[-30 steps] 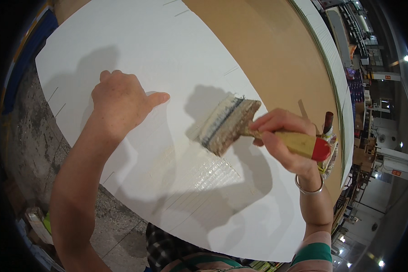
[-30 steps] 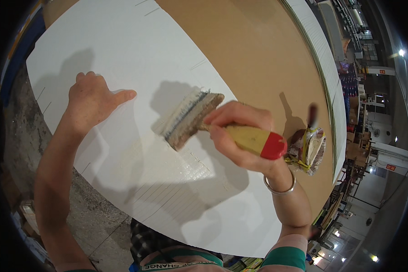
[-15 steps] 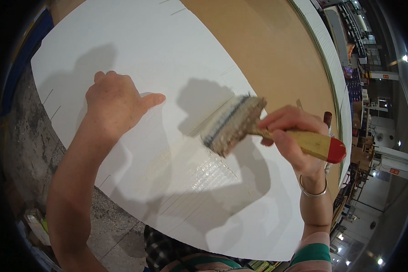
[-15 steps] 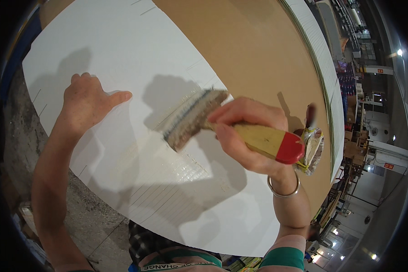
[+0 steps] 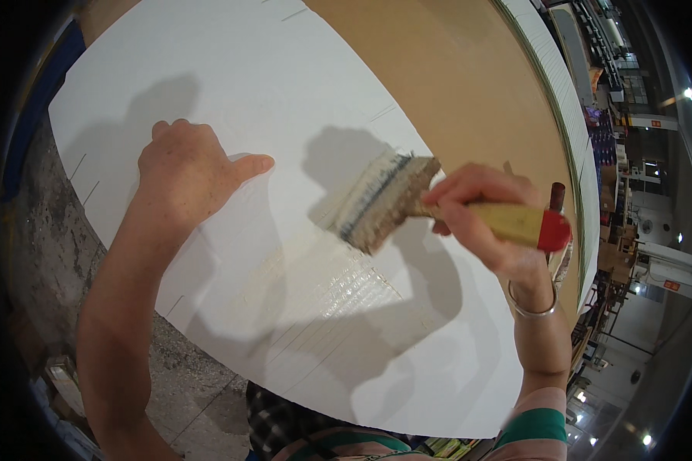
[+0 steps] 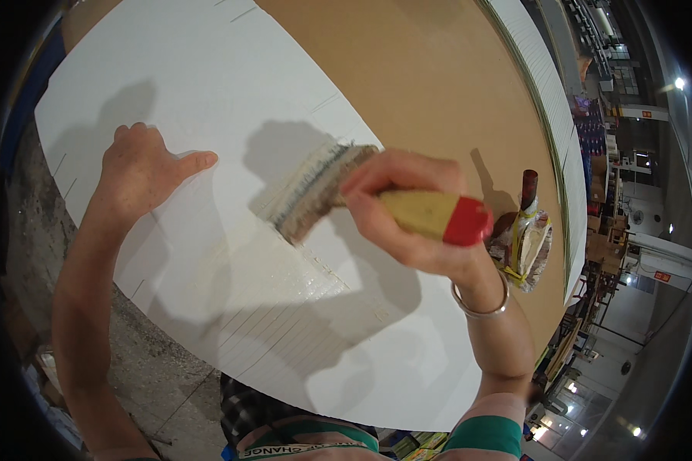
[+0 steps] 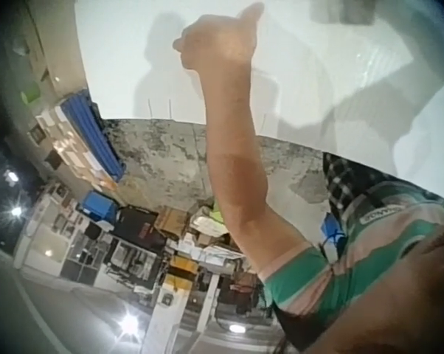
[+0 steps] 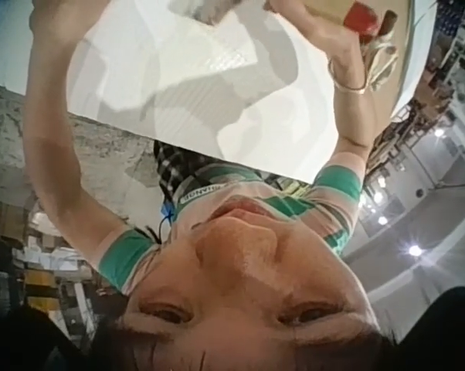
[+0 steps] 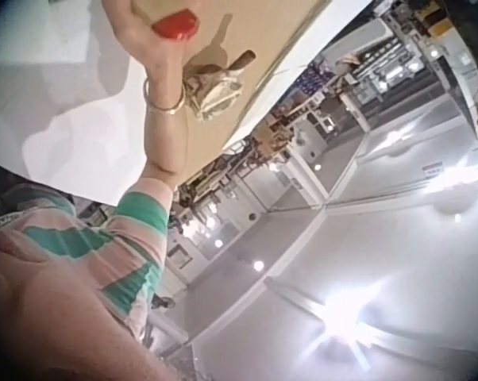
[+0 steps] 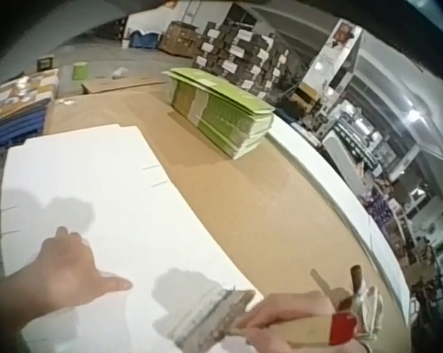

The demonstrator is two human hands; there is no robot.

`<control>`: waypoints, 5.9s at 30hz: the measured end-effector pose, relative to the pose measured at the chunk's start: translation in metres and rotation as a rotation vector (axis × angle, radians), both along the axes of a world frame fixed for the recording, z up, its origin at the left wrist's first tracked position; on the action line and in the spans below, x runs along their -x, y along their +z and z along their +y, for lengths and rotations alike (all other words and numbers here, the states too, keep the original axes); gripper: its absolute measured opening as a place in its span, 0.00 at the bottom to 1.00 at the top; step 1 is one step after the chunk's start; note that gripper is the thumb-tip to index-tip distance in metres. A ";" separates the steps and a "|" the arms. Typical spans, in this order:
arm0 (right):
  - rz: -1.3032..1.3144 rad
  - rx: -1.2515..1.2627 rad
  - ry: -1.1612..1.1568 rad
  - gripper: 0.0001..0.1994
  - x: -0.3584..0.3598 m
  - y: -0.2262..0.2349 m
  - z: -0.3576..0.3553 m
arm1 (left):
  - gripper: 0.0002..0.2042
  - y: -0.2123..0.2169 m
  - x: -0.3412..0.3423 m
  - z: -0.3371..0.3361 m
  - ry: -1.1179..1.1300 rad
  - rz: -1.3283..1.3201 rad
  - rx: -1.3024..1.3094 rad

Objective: Applying a white adhesive or liquid to a large ribbed white board using a wide brush.

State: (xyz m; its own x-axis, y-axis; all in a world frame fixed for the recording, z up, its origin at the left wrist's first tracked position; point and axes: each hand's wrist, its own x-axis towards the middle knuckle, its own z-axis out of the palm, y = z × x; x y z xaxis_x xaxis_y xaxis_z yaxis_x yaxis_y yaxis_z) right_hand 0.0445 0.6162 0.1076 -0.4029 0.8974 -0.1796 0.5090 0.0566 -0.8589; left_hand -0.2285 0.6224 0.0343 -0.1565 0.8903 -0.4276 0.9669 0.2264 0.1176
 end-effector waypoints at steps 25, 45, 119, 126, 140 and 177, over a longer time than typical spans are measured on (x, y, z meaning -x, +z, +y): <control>-0.014 -0.021 0.066 0.02 -0.013 0.012 -0.005 | 0.35 -0.010 0.004 0.000 -0.002 0.081 -0.045; -0.135 0.069 0.215 0.01 -0.095 0.009 -0.065 | 0.38 -0.017 0.015 0.000 0.100 -0.063 -0.074; -0.055 -0.034 0.410 0.02 -0.031 0.011 -0.019 | 0.41 -0.010 0.002 -0.005 0.065 0.102 -0.036; -0.016 0.151 0.095 0.02 -0.017 0.012 -0.001 | 0.39 -0.007 0.004 -0.005 0.035 0.160 -0.038; -0.189 -0.032 0.314 0.06 -0.038 0.024 -0.028 | 0.37 -0.022 0.005 -0.014 -0.005 0.151 -0.210; -0.229 -0.429 0.281 0.06 0.057 0.000 -0.054 | 0.34 -0.024 0.001 -0.011 -0.027 0.064 -0.228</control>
